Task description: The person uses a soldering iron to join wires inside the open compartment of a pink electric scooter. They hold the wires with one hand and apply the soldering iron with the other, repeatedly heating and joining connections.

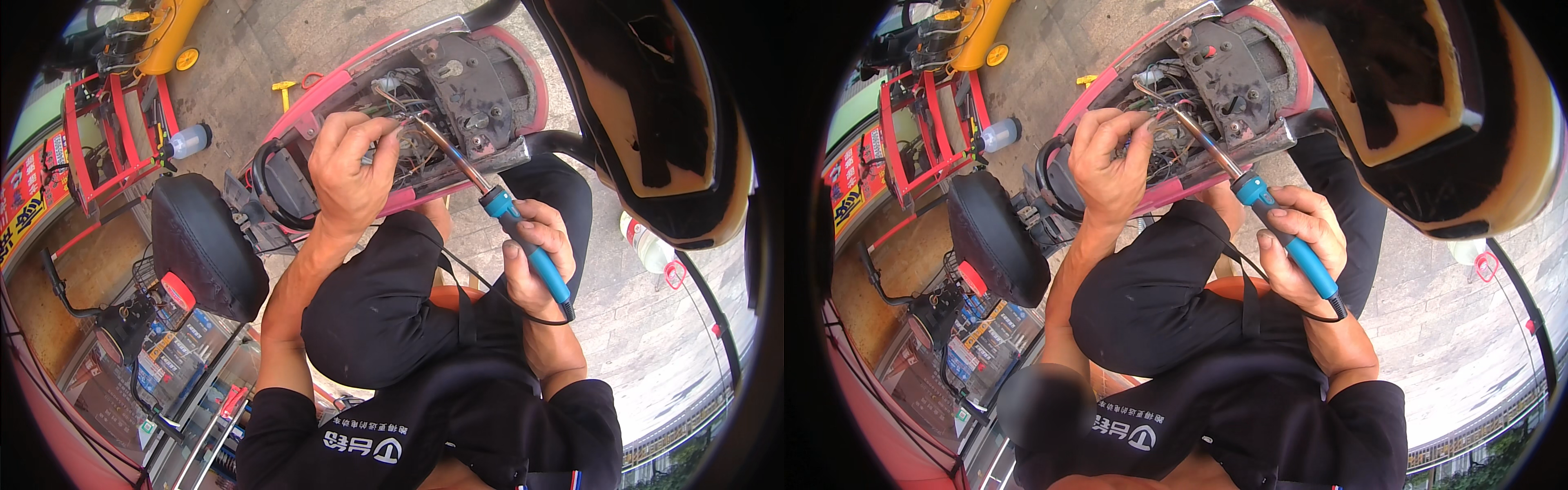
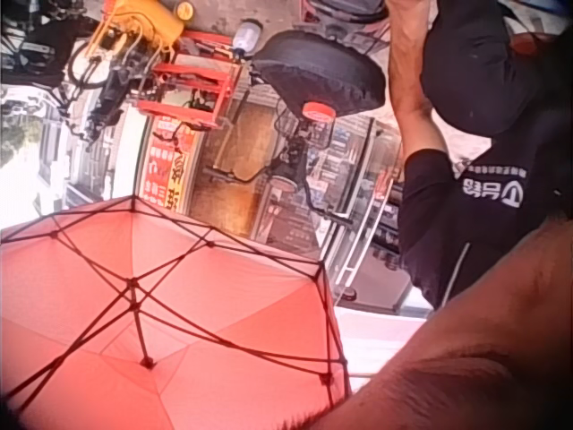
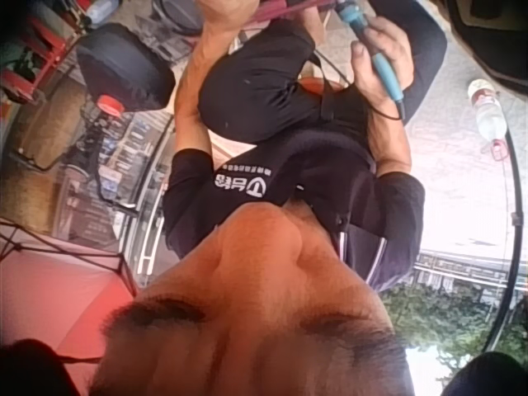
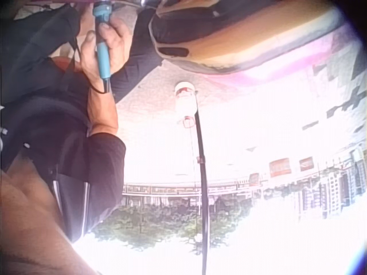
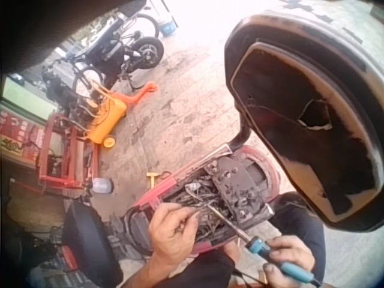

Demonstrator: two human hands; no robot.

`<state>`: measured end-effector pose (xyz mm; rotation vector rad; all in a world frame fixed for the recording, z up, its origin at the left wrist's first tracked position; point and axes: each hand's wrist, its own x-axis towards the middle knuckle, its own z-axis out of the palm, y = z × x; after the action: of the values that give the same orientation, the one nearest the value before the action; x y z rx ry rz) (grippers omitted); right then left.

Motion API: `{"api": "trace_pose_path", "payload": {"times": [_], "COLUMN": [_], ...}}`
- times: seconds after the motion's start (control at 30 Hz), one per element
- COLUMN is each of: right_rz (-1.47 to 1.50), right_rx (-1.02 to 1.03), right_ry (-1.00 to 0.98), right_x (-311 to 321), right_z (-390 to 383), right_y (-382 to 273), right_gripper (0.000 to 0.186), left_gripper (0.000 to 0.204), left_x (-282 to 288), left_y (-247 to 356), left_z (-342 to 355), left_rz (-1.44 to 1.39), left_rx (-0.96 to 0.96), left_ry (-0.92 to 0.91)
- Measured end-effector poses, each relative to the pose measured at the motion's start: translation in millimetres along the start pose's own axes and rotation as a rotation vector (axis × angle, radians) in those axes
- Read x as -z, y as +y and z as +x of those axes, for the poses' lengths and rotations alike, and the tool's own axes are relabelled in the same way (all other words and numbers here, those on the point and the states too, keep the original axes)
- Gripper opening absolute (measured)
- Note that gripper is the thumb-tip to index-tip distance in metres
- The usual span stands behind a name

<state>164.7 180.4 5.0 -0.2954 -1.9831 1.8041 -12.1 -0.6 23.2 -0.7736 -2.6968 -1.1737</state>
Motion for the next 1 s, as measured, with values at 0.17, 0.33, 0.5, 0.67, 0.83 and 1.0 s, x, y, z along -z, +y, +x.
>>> {"api": "trace_pose_path", "payload": {"times": [0.17,0.33,0.5,0.67,0.83,1.0], "right_rz": [0.016,0.002,-0.002,-0.006,-0.003,0.003], "right_rx": [-0.022,-0.015,-0.012,-0.010,-0.011,-0.003], "right_ry": [-0.001,-0.005,-0.006,-0.009,-0.010,-0.017], "right_x": [0.1,-0.1,-0.3,-0.2,-0.4,-0.6], "right_z": [-1.2,-1.1,-0.8,-0.1,0.1,1.0], "right_y": [-0.2,0.3,0.3,-0.1,-0.2,-0.4], "right_gripper": [0.028,0.029,0.028,0.028,0.028,0.028], "left_gripper": [0.019,0.019,0.019,0.018,0.019,0.018], "left_x": [-0.6,-0.9,-1.8,-3.2,-3.7,-3.1], "left_y": [0.1,1.1,0.8,0.2,1.7,0.7], "left_z": [0.9,1.3,1.7,3.3,2.0,-1.0], "left_rz": [0.005,0.020,0.011,0.033,-0.002,-0.038], "left_rx": [-0.010,-0.004,0.006,-0.024,0.012,0.025], "left_ry": [0.002,0.000,0.002,0.011,-0.014,-0.024]}}
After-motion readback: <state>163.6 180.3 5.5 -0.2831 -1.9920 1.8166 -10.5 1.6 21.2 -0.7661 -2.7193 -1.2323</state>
